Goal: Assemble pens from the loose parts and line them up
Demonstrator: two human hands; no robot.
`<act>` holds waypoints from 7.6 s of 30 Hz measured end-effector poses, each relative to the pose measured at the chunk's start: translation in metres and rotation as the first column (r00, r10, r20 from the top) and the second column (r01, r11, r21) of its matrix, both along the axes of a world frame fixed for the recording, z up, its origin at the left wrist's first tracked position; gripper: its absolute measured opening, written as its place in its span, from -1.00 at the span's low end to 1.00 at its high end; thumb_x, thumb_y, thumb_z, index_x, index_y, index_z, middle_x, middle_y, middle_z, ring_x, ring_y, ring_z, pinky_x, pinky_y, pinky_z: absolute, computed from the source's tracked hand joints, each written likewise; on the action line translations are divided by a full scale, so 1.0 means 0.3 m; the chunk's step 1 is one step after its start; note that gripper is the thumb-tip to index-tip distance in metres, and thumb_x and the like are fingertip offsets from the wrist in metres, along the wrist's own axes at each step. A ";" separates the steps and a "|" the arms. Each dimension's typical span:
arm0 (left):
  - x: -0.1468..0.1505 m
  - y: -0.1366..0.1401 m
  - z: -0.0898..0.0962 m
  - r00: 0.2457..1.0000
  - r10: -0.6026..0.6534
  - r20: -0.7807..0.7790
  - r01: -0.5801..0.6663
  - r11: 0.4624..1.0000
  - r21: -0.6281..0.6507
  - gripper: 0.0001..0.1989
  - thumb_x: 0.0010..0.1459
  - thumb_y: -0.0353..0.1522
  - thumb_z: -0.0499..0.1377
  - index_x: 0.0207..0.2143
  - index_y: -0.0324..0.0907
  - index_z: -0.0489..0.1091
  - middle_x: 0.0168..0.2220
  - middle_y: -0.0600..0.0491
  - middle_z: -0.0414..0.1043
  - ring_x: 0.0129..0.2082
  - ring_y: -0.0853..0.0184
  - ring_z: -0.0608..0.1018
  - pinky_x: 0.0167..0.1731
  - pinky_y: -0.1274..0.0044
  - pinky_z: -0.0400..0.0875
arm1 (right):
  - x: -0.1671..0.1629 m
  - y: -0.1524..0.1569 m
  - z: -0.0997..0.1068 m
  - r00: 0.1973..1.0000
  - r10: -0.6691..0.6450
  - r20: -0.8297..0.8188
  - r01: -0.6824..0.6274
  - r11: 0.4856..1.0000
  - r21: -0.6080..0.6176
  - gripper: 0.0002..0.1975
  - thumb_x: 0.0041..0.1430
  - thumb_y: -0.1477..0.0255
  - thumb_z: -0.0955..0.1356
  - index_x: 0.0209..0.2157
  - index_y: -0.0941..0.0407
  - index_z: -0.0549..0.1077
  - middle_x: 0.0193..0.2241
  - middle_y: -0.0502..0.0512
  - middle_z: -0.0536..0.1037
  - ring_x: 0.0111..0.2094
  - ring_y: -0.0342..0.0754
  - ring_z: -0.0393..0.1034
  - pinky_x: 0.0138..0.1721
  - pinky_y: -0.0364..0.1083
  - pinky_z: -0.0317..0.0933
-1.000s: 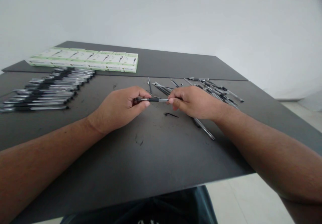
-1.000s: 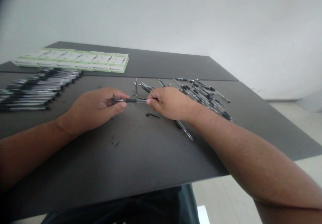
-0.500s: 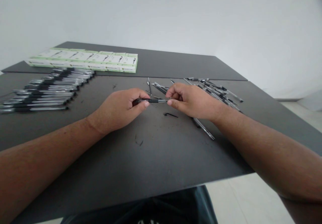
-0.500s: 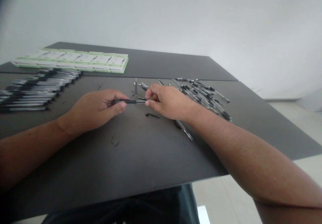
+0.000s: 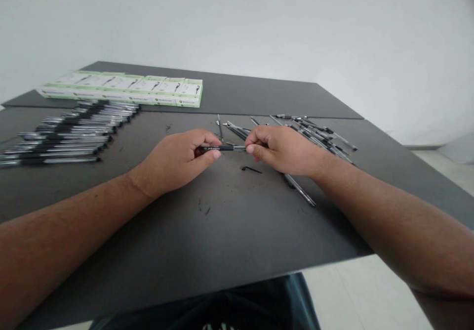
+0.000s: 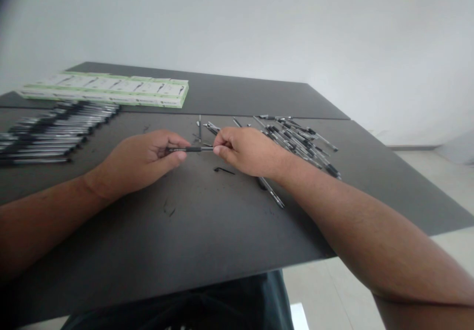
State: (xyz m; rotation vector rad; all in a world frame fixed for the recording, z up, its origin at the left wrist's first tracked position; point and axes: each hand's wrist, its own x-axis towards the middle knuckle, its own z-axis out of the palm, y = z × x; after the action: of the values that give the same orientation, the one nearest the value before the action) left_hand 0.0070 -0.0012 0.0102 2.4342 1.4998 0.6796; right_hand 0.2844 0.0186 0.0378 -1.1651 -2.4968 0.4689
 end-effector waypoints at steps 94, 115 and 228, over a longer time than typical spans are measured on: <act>-0.177 -0.115 0.109 0.847 -0.191 -0.496 0.238 0.971 0.034 -0.79 0.44 -0.30 0.12 -0.10 -0.11 0.55 -0.09 -0.01 0.65 -0.05 0.18 0.61 0.05 0.38 0.42 | 0.015 0.002 -0.014 0.999 -0.052 0.006 0.051 0.987 0.150 -0.70 0.34 0.18 0.36 -0.05 0.03 0.61 -0.32 0.06 0.72 -0.32 0.03 0.60 -0.25 -0.04 0.34; -0.838 -0.196 0.079 0.639 0.232 -0.733 -0.267 0.961 0.072 -0.62 0.38 -0.22 0.05 -0.04 -0.20 0.59 -0.08 -0.09 0.60 -0.04 0.11 0.49 0.13 0.32 0.32 | 0.014 0.005 -0.027 0.999 -0.012 0.041 0.004 0.980 0.201 -0.72 0.34 0.24 0.36 -0.03 0.03 0.61 -0.30 0.05 0.74 -0.29 0.02 0.64 -0.23 -0.04 0.38; 0.020 0.006 -0.029 0.945 -0.259 -0.199 0.254 0.966 -0.048 -0.66 0.32 -0.14 0.08 -0.13 -0.08 0.58 -0.20 0.02 0.68 -0.17 0.17 0.65 -0.15 0.38 0.41 | 0.113 0.111 0.067 0.832 -0.248 0.497 0.200 0.969 0.147 -0.69 0.25 0.39 0.28 -0.10 0.10 0.61 -0.13 0.24 0.71 -0.18 0.12 0.53 -0.24 -0.03 0.18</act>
State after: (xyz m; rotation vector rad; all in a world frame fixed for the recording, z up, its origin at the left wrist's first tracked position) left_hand 0.0129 0.0007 0.0015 2.6845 1.2104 0.3699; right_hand 0.3183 0.0519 0.0578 -1.7042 -2.7123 -0.0335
